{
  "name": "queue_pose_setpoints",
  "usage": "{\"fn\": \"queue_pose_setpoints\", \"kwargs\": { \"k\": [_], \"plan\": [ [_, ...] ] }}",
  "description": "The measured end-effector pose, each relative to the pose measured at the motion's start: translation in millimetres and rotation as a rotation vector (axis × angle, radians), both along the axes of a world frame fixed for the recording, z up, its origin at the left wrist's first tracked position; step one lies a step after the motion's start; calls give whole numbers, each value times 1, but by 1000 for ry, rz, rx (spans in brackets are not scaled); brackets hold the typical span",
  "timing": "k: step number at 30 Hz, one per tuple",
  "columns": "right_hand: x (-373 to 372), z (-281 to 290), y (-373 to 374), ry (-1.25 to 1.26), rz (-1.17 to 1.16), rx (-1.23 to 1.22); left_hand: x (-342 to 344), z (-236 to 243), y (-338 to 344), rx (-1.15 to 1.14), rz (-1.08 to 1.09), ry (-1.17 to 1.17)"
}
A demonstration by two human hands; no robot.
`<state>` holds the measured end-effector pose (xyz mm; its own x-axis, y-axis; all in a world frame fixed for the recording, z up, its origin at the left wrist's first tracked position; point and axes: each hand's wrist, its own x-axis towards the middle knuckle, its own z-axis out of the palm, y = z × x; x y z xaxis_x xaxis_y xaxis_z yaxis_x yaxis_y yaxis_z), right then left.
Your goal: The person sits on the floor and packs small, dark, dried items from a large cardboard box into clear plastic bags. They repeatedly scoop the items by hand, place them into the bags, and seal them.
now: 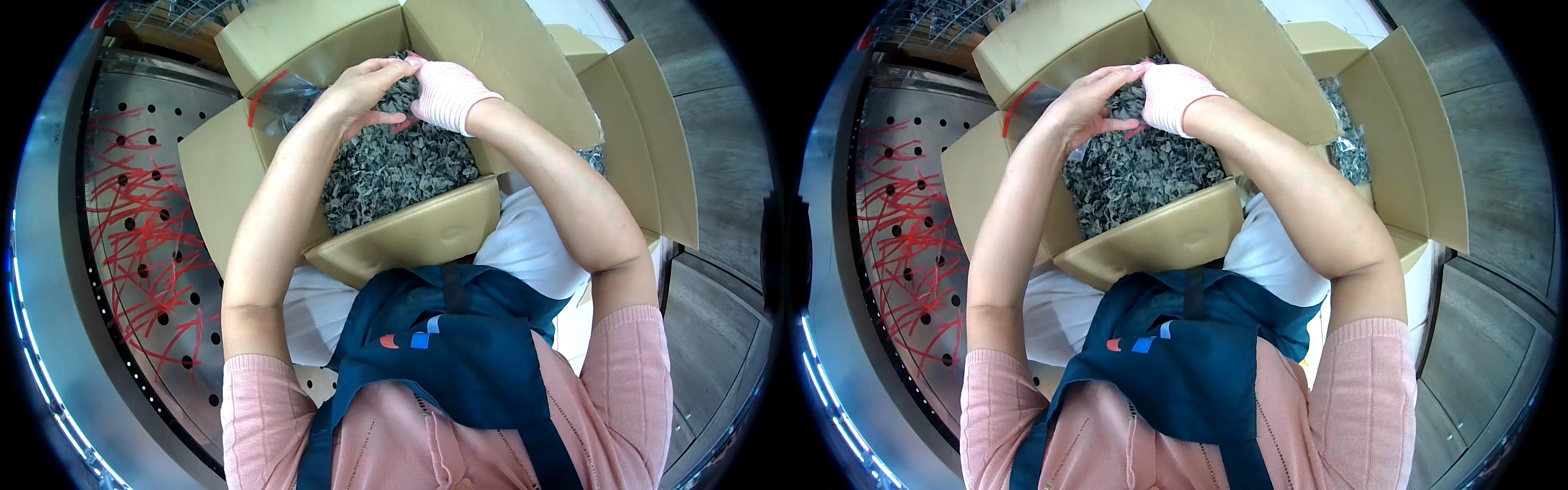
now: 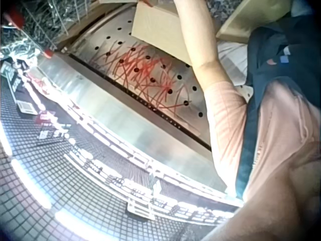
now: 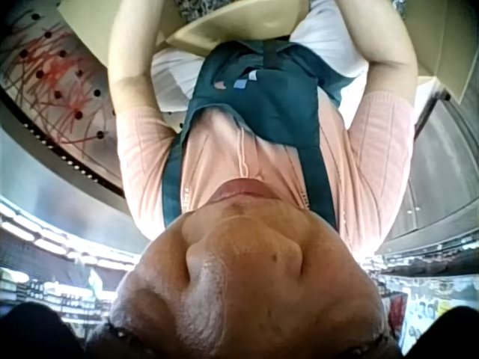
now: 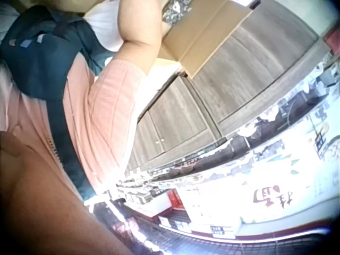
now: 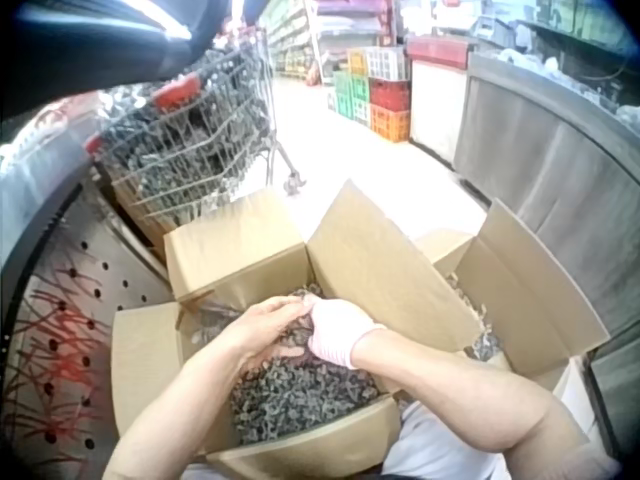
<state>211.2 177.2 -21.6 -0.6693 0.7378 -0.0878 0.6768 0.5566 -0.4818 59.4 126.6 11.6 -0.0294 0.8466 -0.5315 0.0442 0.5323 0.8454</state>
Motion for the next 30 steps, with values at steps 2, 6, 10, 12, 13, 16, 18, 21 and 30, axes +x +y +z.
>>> {"fn": "queue_pose_setpoints", "kwargs": {
  "k": [2, 6, 10, 12, 13, 16, 18, 21, 30],
  "plan": [
    [2, -1, -1, -9, -19, 18, 4, 8, -3, 6, -15, 133],
    [2, 8, 1, -55, -7, -46, -16, 4, -14, 228, 30, 212],
    [-1, 6, 1, -102, -12, -22, -52, -62, -40, 247, 35, 702],
    [0, 0, 4, -106, -16, -18, -31, -91, -73, 285, -353, 733],
    [1, -3, 6, -109, -18, -15, -18, -97, -79, 374, -524, 715],
    [-2, -1, 4, -91, -25, -26, 27, -124, -74, 627, -595, 590],
    [-5, 4, 0, -127, -37, -41, 54, -135, -59, 664, -534, 527],
    [-8, 7, 0, -141, -54, -51, 66, -142, -55, 559, -704, 693],
    [0, 5, 4, -150, -47, -26, -23, -140, -107, 619, -923, 858]
  ]
}}
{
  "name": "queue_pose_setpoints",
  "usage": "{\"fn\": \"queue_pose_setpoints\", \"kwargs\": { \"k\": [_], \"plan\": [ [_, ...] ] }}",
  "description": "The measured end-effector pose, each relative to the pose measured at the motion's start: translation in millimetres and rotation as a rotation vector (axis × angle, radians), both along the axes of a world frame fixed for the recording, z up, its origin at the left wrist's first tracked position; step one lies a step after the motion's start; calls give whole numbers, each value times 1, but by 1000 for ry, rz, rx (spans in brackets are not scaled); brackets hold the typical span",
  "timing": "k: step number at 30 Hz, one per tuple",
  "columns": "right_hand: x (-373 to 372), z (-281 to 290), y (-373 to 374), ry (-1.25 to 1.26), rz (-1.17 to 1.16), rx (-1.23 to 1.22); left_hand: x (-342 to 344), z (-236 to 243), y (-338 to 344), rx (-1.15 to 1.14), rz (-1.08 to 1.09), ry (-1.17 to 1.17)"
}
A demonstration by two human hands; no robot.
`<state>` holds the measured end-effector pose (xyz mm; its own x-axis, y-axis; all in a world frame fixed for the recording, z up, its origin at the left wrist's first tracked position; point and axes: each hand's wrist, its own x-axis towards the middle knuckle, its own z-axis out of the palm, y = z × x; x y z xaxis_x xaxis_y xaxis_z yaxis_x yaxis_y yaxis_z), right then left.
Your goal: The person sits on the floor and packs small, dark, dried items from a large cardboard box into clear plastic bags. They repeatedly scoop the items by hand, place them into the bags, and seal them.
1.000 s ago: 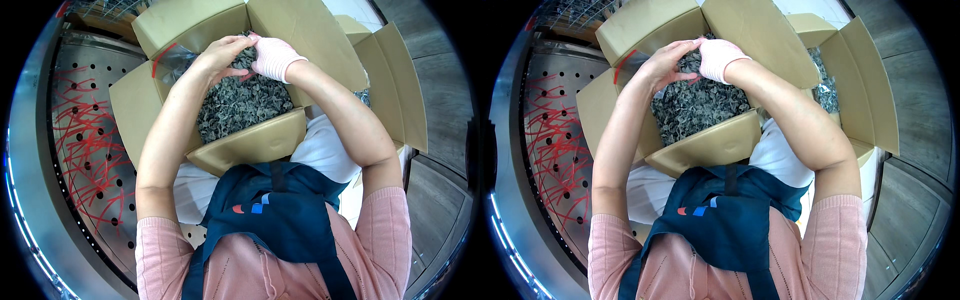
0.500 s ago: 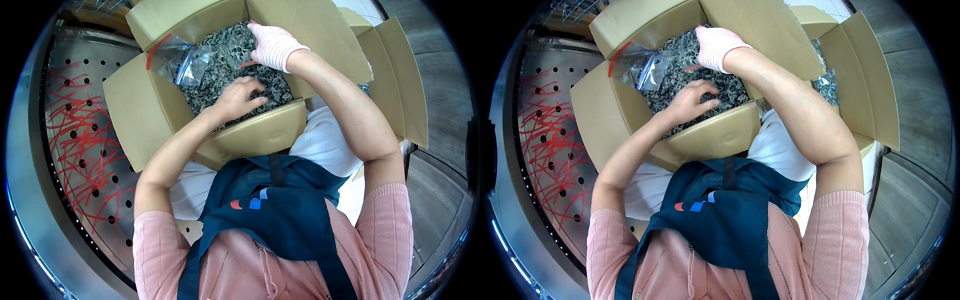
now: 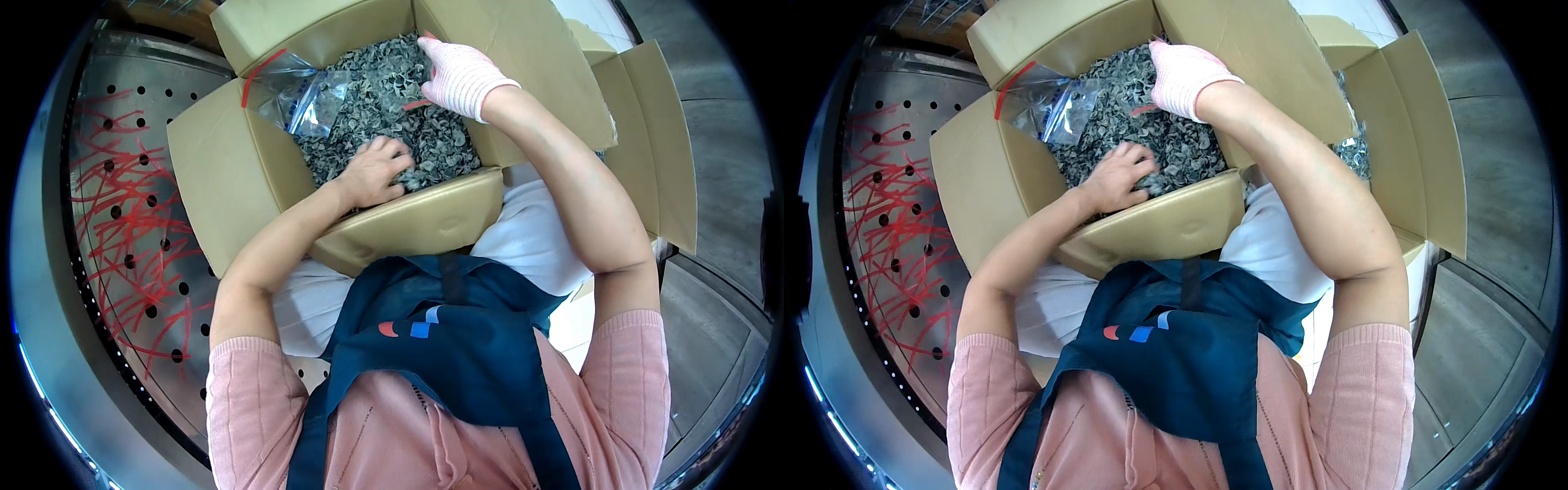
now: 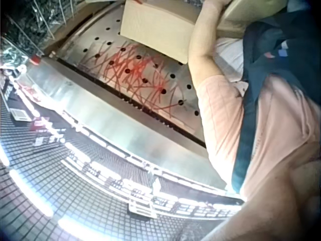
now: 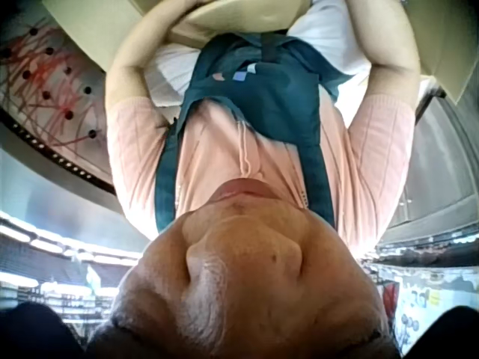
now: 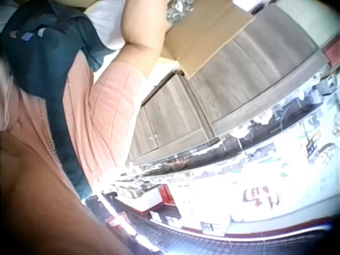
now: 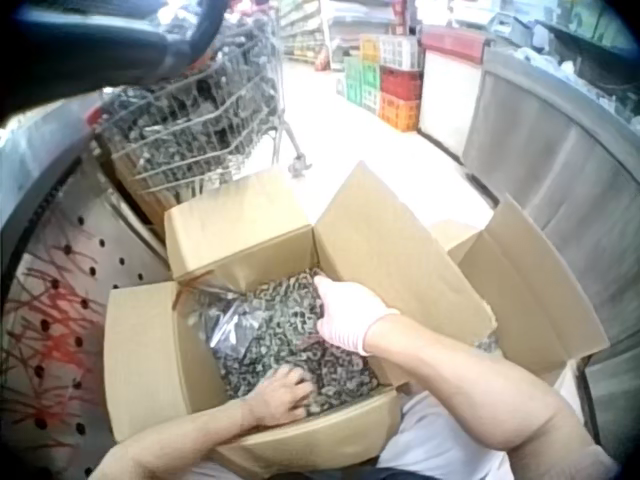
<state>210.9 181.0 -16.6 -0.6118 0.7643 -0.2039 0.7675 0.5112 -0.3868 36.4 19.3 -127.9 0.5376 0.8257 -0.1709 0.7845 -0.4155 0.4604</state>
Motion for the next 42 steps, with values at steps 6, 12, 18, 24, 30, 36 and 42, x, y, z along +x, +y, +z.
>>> {"fn": "queue_pose_setpoints", "kwargs": {
  "k": [6, 12, 18, 24, 30, 36, 42],
  "plan": [
    [3, -9, 1, 26, 9, 35, -35, 4, -20, -124, 140, 66],
    [2, -9, 2, 46, 15, 25, -40, -6, 35, -40, 570, 33],
    [2, -1, -2, 21, 0, 8, -11, -19, 13, -128, 433, 229],
    [4, -1, -1, 5, 9, 7, -3, 11, -21, -286, 430, 404],
    [9, -4, 1, -16, 27, -11, -21, 22, -24, -324, 403, 332],
    [3, 0, 1, -32, 20, -27, -31, 5, -26, -315, 432, 57],
    [6, 2, -2, 20, 9, -38, -44, 19, -6, -571, 913, -529]
  ]
}}
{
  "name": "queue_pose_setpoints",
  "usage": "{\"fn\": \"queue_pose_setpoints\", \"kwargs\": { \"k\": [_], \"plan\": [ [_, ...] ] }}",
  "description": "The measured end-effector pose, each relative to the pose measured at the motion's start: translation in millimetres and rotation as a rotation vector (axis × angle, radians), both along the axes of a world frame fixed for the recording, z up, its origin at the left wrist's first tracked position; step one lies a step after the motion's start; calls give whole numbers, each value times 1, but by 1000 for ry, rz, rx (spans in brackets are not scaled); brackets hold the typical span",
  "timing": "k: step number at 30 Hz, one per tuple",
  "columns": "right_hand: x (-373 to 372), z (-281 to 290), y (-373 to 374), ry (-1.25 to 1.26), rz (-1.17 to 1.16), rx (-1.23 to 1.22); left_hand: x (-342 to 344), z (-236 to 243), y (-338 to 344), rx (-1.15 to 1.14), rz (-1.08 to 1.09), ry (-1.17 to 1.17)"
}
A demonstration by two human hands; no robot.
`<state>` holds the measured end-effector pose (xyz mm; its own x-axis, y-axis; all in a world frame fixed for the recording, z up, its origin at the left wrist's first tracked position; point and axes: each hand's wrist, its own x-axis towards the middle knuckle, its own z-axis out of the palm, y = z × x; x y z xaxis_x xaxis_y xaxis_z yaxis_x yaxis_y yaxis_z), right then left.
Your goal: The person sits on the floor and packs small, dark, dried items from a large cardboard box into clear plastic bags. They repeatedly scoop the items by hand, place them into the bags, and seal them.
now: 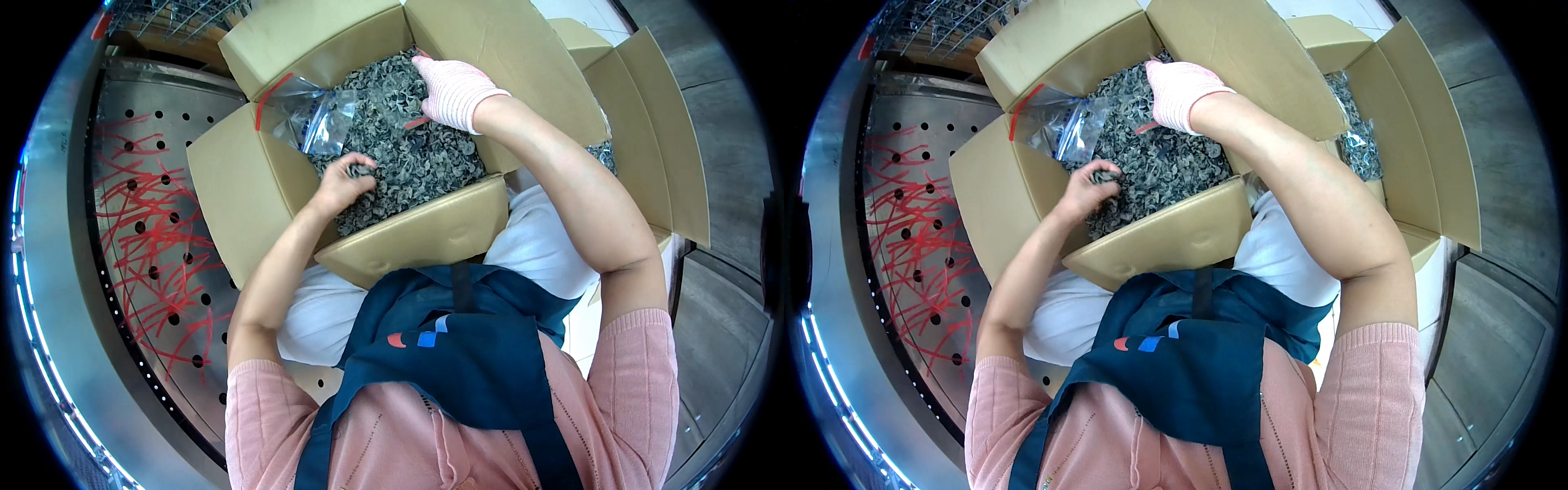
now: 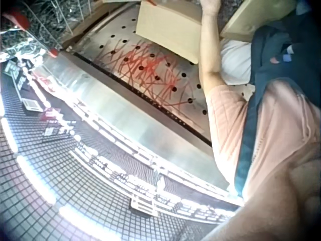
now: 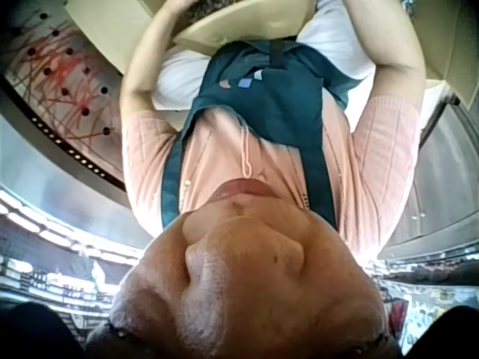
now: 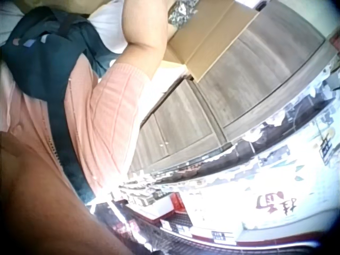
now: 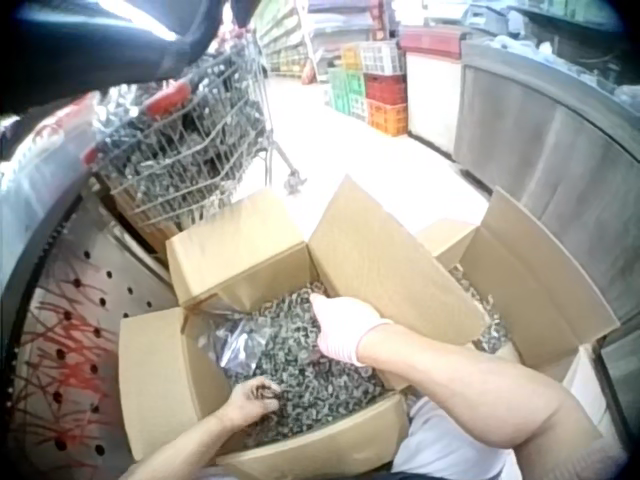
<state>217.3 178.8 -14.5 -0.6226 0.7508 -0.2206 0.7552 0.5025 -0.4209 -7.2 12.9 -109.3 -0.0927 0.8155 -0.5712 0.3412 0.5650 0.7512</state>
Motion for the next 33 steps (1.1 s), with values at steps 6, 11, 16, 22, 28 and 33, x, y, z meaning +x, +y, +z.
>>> {"fn": "queue_pose_setpoints", "kwargs": {
  "k": [6, 11, 16, 22, 28, 33],
  "plan": [
    [-4, -3, 0, 9, 4, 13, 24, 106, 42, 196, 301, -353],
    [-4, -1, -3, 45, 7, 20, 59, 134, 87, 306, 252, -448],
    [-4, -3, -1, 83, 6, 9, 79, 127, 108, 250, 240, -180],
    [-3, -5, 2, 75, 17, 40, 77, 124, 109, 181, 134, -153],
    [-7, -9, 0, 77, -11, 47, 84, 138, 105, 182, 178, -103],
    [-3, -7, 3, 35, -7, 30, 51, 121, 107, 428, 331, -207]
  ]
}}
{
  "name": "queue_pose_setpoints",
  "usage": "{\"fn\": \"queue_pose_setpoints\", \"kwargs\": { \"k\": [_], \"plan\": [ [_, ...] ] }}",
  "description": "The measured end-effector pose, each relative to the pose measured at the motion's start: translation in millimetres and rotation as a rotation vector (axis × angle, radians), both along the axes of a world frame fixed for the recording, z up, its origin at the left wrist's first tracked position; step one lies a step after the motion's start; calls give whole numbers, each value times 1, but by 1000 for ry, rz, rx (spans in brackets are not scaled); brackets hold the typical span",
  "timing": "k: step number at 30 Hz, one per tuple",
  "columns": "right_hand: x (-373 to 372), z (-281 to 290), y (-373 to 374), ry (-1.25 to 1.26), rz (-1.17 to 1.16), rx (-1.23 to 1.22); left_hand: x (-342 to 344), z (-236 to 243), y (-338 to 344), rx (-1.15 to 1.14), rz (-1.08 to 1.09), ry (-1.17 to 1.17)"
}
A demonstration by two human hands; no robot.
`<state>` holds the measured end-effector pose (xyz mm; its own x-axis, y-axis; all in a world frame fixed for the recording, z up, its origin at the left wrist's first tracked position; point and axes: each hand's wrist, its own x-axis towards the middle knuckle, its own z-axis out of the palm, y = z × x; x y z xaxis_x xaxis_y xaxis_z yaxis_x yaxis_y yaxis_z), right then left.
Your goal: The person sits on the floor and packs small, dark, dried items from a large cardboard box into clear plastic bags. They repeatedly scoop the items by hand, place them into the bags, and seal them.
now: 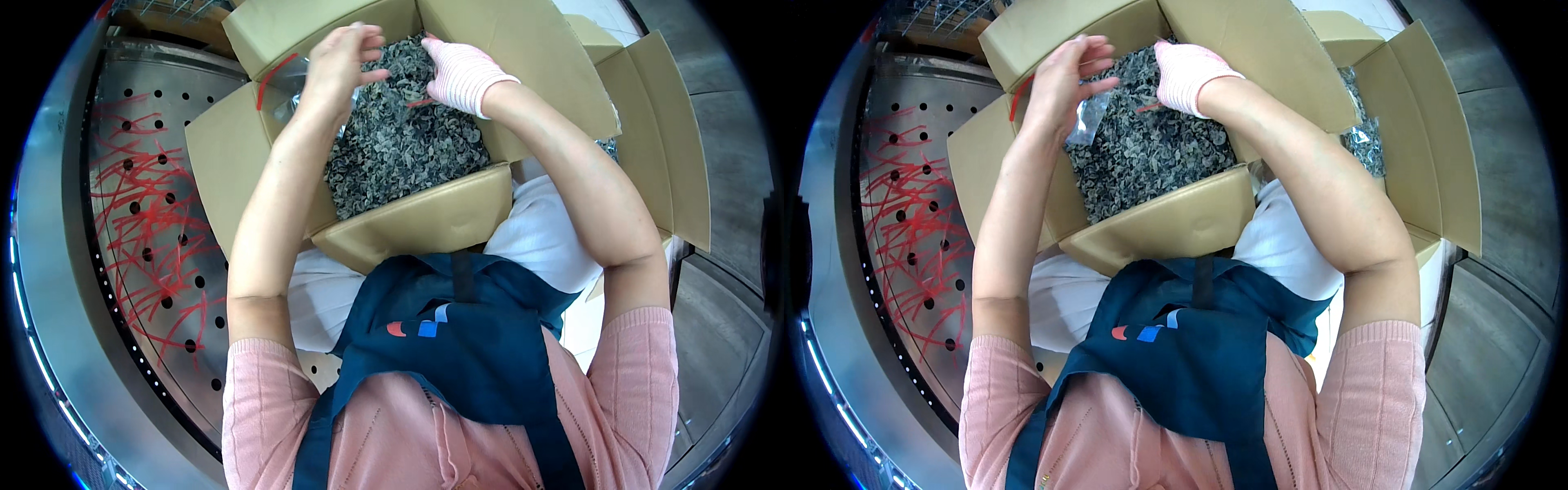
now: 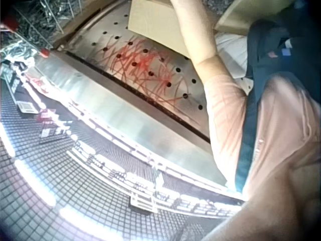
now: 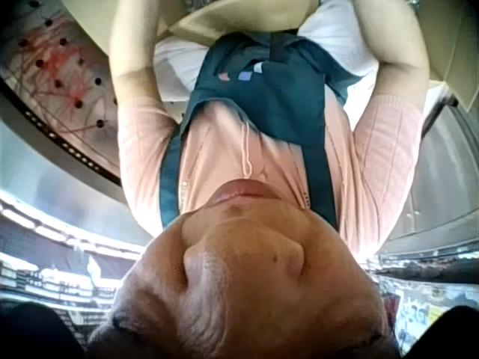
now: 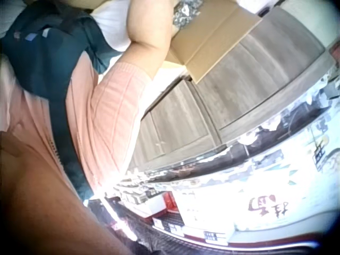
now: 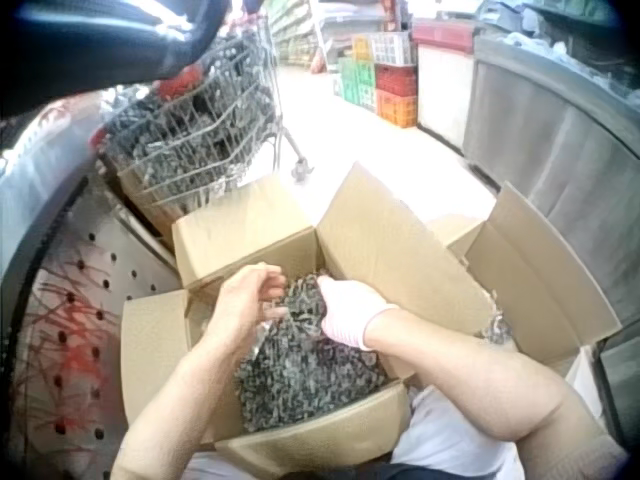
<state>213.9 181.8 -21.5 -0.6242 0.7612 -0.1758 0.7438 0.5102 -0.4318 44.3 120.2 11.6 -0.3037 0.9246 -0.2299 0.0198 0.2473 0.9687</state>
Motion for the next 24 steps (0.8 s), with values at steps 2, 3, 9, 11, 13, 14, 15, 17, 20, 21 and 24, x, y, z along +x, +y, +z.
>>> {"fn": "queue_pose_setpoints", "kwargs": {
  "k": [2, 3, 9, 11, 13, 14, 15, 17, 20, 21, 24],
  "plan": [
    [0, 2, -1, -9, 3, 22, -28, -32, -6, -56, 77, 107],
    [-2, 2, -3, -9, 11, 35, -50, -64, -15, -107, 80, 189],
    [-3, -3, 1, -44, 13, 19, -50, -148, -94, -663, -607, 1069],
    [-3, -1, 0, -54, 14, 14, -34, -143, -113, -648, -618, 1191],
    [-2, -1, 1, -44, 8, -2, -26, -138, -120, -711, -690, 1152],
    [-2, -2, 1, -45, 10, -6, -24, -137, -124, -723, -720, 1156],
    [-1, -3, 2, -46, 11, -10, -22, -135, -128, -735, -752, 1161],
    [-1, -3, 3, -53, 8, -8, -19, -126, -130, -759, -769, 1143],
    [-2, -5, 2, -56, 12, 6, -24, -115, -126, -856, -806, 1031],
    [-1, -7, 2, -48, 13, 12, -26, -115, -125, -862, -823, 1006],
    [-2, -6, 1, -44, 18, 25, -34, -120, -128, -859, -842, 959]
  ]
}}
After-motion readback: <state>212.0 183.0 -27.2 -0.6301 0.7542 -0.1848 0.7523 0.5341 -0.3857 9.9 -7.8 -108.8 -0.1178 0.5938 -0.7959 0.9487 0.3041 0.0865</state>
